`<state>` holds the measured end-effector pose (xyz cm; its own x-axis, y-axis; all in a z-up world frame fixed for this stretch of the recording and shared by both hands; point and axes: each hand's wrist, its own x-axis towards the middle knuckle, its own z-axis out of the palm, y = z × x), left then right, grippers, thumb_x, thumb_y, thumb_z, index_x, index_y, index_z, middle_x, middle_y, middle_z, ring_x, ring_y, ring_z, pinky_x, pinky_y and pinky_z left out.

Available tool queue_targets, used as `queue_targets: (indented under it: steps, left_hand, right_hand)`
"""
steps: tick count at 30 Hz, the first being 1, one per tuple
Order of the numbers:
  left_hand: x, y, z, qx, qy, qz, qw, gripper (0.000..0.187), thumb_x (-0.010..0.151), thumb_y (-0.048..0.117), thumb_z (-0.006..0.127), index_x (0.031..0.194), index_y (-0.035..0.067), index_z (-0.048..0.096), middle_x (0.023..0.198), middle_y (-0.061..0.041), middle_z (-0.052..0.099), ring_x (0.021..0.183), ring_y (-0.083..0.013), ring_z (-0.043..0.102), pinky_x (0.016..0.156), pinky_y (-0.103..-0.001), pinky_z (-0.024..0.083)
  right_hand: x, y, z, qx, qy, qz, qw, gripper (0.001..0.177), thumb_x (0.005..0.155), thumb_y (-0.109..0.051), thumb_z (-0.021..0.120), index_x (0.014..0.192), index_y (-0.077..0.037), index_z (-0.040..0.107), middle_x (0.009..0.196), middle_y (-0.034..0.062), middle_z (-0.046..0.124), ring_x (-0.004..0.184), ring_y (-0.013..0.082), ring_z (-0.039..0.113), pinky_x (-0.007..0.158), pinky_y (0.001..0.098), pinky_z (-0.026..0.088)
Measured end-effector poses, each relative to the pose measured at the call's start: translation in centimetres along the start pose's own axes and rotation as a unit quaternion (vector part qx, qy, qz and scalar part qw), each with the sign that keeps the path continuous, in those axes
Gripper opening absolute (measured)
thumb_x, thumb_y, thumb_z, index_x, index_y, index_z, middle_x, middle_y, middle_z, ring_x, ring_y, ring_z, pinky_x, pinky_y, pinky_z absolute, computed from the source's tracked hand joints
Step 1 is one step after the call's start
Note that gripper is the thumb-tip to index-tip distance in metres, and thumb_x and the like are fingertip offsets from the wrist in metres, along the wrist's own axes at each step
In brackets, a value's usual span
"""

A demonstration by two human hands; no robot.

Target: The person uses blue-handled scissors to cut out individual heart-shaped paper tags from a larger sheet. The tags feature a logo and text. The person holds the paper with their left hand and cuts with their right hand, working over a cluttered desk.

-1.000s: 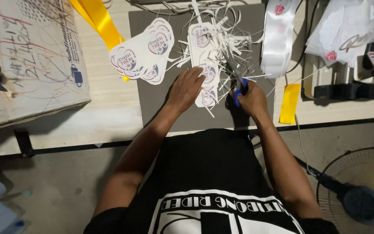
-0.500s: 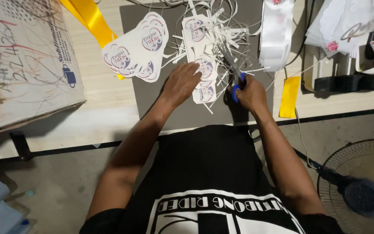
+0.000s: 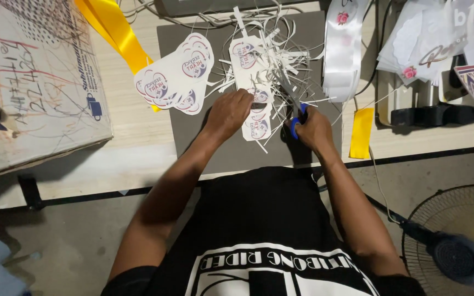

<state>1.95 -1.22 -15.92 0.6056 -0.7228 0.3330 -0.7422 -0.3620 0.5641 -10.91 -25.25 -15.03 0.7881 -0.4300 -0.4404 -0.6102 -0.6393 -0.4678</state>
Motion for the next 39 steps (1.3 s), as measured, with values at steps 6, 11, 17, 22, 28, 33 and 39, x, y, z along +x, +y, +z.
queue_targets:
  steps: [6,11,17,22,28,33,39]
  left_hand:
    - [0.0,0.6,-0.7,0.027,0.018,0.009,0.999,0.006,0.097,0.006,0.065,0.097,0.002,0.061,0.091,-0.011,0.062,0.083,-0.0263,0.064,0.071,-0.041,0.050]
    - [0.5,1.2,-1.5,0.041,0.074,0.032,0.996,0.007,0.095,0.004,0.065,0.101,0.003,0.061,0.096,-0.009,0.063,0.088,-0.0248,0.064,0.075,-0.039,0.052]
    - [0.2,0.7,-0.8,0.024,0.077,0.002,0.997,0.006,0.094,0.003,0.067,0.099,0.003,0.063,0.096,-0.009,0.068,0.083,-0.0241,0.066,0.068,-0.039,0.050]
    - [-0.2,1.1,-0.2,-0.051,0.052,-0.144,0.987,0.013,0.100,0.007,0.066,0.112,0.001,0.064,0.104,-0.012,0.072,0.091,-0.0285,0.072,0.075,-0.039,0.058]
    - [0.5,4.1,-3.7,-0.179,0.026,-0.145,0.973,0.035,0.096,-0.002,0.058,0.130,-0.002,0.062,0.120,-0.020,0.068,0.093,-0.0301,0.072,0.074,-0.039,0.058]
    - [0.4,4.4,-3.8,-0.165,-0.008,-0.113,0.980,0.024,0.098,-0.002,0.060,0.121,0.000,0.067,0.116,-0.013,0.068,0.088,-0.0277,0.072,0.072,-0.038,0.058]
    - [0.6,3.6,-2.9,-0.127,-0.007,-0.068,0.990,0.012,0.096,0.003,0.068,0.107,0.001,0.068,0.112,-0.008,0.068,0.088,-0.0263,0.073,0.071,-0.036,0.059]
  right_hand:
    - [0.2,0.7,0.3,0.000,0.015,-0.035,0.999,0.052,0.079,-0.039,0.084,0.107,0.001,0.067,0.096,0.0252,0.072,0.091,0.0422,0.069,0.080,0.0478,0.053]
    - [-0.1,0.1,-0.1,-0.029,-0.015,0.007,0.999,0.053,0.082,-0.043,0.084,0.103,0.002,0.067,0.095,0.0247,0.072,0.090,0.0409,0.069,0.081,0.0476,0.054]
    - [0.1,0.2,0.2,0.000,-0.003,-0.003,1.000,0.050,0.081,-0.041,0.083,0.102,0.001,0.067,0.095,0.0232,0.072,0.091,0.0407,0.069,0.080,0.0482,0.053]
    - [0.2,0.2,0.1,-0.005,-0.009,0.005,1.000,0.052,0.081,-0.040,0.084,0.107,0.002,0.067,0.098,0.0241,0.072,0.092,0.0414,0.069,0.081,0.0478,0.053]
    - [0.3,1.0,0.5,0.013,0.017,-0.036,0.999,0.051,0.079,-0.036,0.083,0.112,0.001,0.068,0.099,0.0232,0.072,0.092,0.0407,0.069,0.080,0.0466,0.053]
    - [-0.1,-0.7,-0.5,0.013,-0.025,0.023,0.999,0.048,0.081,-0.038,0.082,0.104,0.000,0.068,0.093,0.0208,0.073,0.086,0.0365,0.071,0.078,0.0445,0.053]
    - [-0.2,-0.4,-0.4,0.015,-0.010,0.011,1.000,0.046,0.080,-0.038,0.084,0.100,0.001,0.068,0.091,0.0212,0.072,0.085,0.0372,0.070,0.076,0.0452,0.052]
